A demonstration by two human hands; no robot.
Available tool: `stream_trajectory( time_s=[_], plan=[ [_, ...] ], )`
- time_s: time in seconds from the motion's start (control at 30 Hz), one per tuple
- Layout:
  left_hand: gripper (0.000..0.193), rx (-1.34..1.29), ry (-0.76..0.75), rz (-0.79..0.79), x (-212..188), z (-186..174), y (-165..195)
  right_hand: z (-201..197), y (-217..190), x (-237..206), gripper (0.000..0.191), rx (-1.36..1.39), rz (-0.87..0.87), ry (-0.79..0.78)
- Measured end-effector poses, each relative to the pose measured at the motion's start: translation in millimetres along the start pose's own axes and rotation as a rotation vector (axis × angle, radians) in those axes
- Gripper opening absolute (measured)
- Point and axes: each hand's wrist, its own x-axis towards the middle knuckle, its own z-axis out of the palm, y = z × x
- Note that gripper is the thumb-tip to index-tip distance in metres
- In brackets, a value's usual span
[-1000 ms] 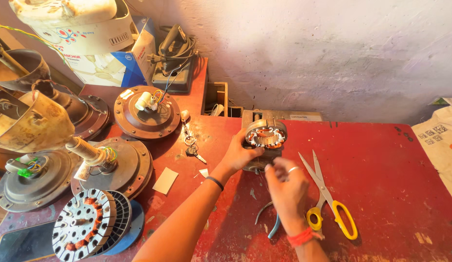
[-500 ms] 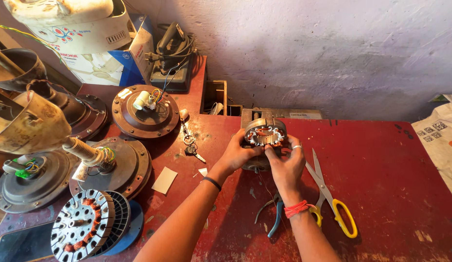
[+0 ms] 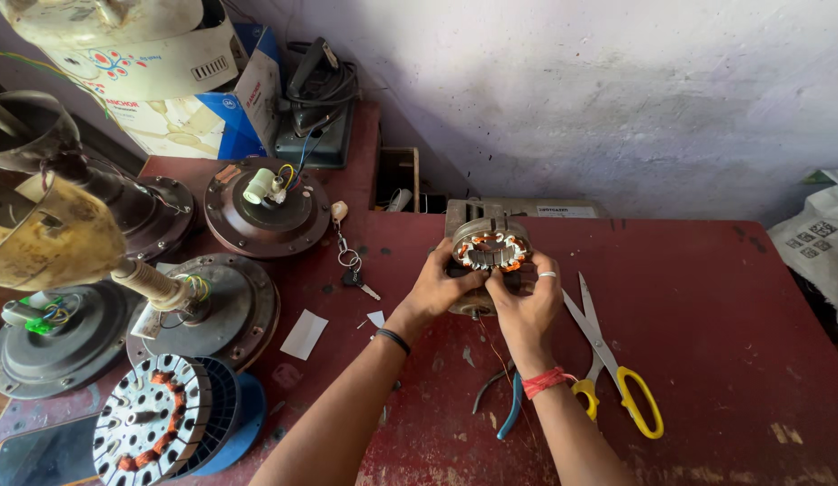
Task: The person uses a screwdriver to adjust and press copper windings inside a motor stator held in a bench vise. They repeatedly reposition the stator and use the tool to tuck wires into slots, occasionally using their fingers to guide the wire.
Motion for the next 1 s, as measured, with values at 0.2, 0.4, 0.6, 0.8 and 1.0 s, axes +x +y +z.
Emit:
stream_trajectory(
  time_s=[0.2,0.4,0.6,0.8,1.0],
  plan=[
    [0.048,-0.115,0.009,-0.036,0.5,2.6,1.1,-13.6,-0.7,0.9,0.045,-0.080,0.056,-0.055],
    [0.046,-0.064,-0.016,0.008,-0.7,-1.2,4.3,-23.5,-16.2,-30.8,0.027,-0.290,0.012,-0.095],
    [0.053,-0.118,-0.056,-0.022,-1.7,-2.2,9.7,-16.9,-30.7,-40.5,0.020,-0.190,0.181,-0.380],
    [0.056,-0.139,-0.079,-0.002,1.8,-4.2,2.6,-27.8,-27.8,-44.2,0.018,-0.246,0.172,-0.386],
    [0.041,-0.092,-0.085,0.090,8.4,-6.9,-13.8,-52.1,-31.0,-58.8,0.014,-0.372,0.215,-0.619]
  ],
)
